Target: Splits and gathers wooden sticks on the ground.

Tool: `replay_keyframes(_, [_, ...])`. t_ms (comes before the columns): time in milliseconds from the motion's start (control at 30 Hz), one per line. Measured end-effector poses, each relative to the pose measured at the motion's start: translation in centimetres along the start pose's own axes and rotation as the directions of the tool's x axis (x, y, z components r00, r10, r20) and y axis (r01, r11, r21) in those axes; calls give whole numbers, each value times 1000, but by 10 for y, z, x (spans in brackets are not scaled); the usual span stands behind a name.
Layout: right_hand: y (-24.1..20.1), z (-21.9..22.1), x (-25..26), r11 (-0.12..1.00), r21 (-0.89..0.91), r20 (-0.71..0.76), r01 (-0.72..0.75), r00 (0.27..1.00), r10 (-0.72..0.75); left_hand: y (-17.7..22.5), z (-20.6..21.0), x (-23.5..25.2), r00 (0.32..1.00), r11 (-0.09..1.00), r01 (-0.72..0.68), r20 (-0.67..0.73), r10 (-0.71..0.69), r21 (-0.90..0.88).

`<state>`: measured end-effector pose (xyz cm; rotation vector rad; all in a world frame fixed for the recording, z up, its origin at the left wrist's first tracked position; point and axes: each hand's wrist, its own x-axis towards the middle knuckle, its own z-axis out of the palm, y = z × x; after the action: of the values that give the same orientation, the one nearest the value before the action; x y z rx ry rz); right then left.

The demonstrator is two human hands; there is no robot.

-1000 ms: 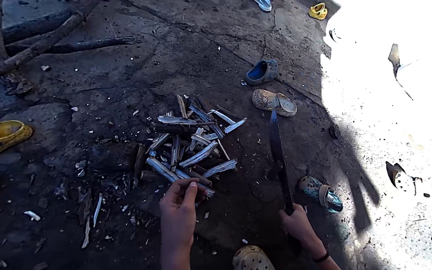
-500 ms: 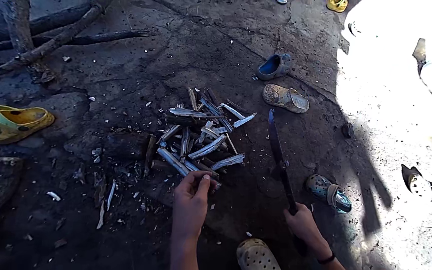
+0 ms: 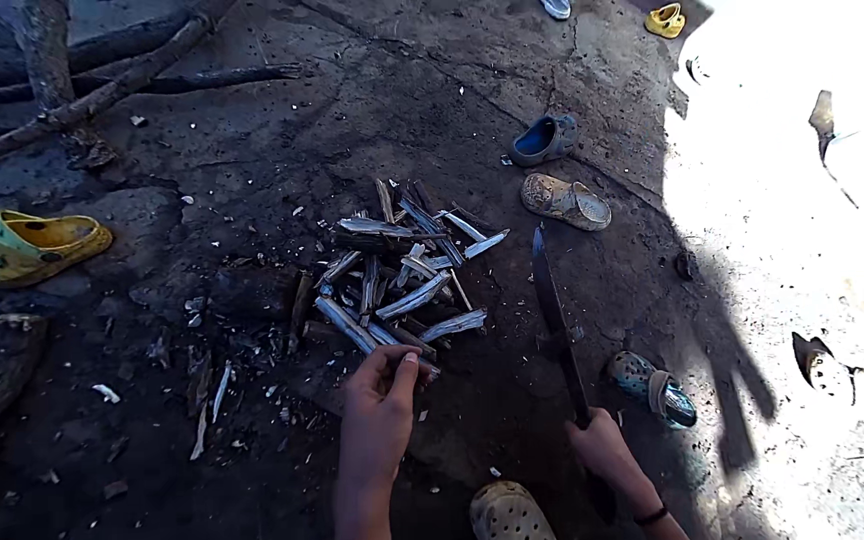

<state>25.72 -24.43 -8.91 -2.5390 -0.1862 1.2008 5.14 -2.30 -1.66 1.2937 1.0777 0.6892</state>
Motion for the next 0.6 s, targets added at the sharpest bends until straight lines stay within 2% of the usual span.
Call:
replay_keyframes(67, [6, 1, -1, 999, 6, -5, 35, 999, -35, 1, 2, -2, 1000, 1000, -18, 14, 18, 1])
replay_keyframes(133, [4, -3, -10, 989, 107, -6, 100, 995, -100, 3, 2, -3, 999, 1000, -24, 23, 24, 3])
replay_keyframes(200, [-2, -10, -23, 938, 232, -96, 257, 966, -241, 3, 1, -3, 1000, 1000, -18, 17, 18, 17])
replay_keyframes(233, [-3, -11, -31, 871, 292, -195, 396, 916, -351, 2, 0, -5, 1000, 1000, -5, 15, 4, 22])
replay_keyframes(267, [-5, -11, -36, 760, 345, -312, 551, 831, -461, 1, -1, -7, 1000, 1000, 6, 14, -7, 28])
replay_keyframes(300, [-8, -9, -38, 644, 378, -408, 665, 744, -530, 0, -1, -7, 1000, 999, 11, 14, -11, 36])
replay_keyframes(333, [-11, -5, -35, 604, 370, -467, 706, 703, -537, 0, -2, -8, 1000, 999, 14, 14, -15, 41])
replay_keyframes(367, [-9, 0, -29, 678, 315, -478, 664, 729, -491, 0, -2, -8, 1000, 999, 19, 15, -19, 37])
replay_keyframes(400, [-5, 2, -24, 834, 248, -383, 492, 841, -382, 0, -2, -8, 1000, 999, 22, 16, -22, 29])
replay_keyframes(433, [-5, -1, -17, 962, 167, -173, 215, 967, -186, 1, -1, -9, 1000, 1000, 21, 17, -21, 20])
replay_keyframes(467, [-2, -3, -5, 998, 60, 4, -2, 1000, 2, 2, 1, -9, 1000, 1000, 12, 19, -13, 12])
replay_keyframes(500, [1, -1, 2, 995, 19, 62, -102, 993, 101, 3, 2, -8, 1000, 1000, -8, 23, 7, 11])
replay_keyframes(600, [3, 5, 5, 994, 15, 60, -111, 992, 110, 1, 5, -5, 1000, 1000, -20, 24, 20, 3])
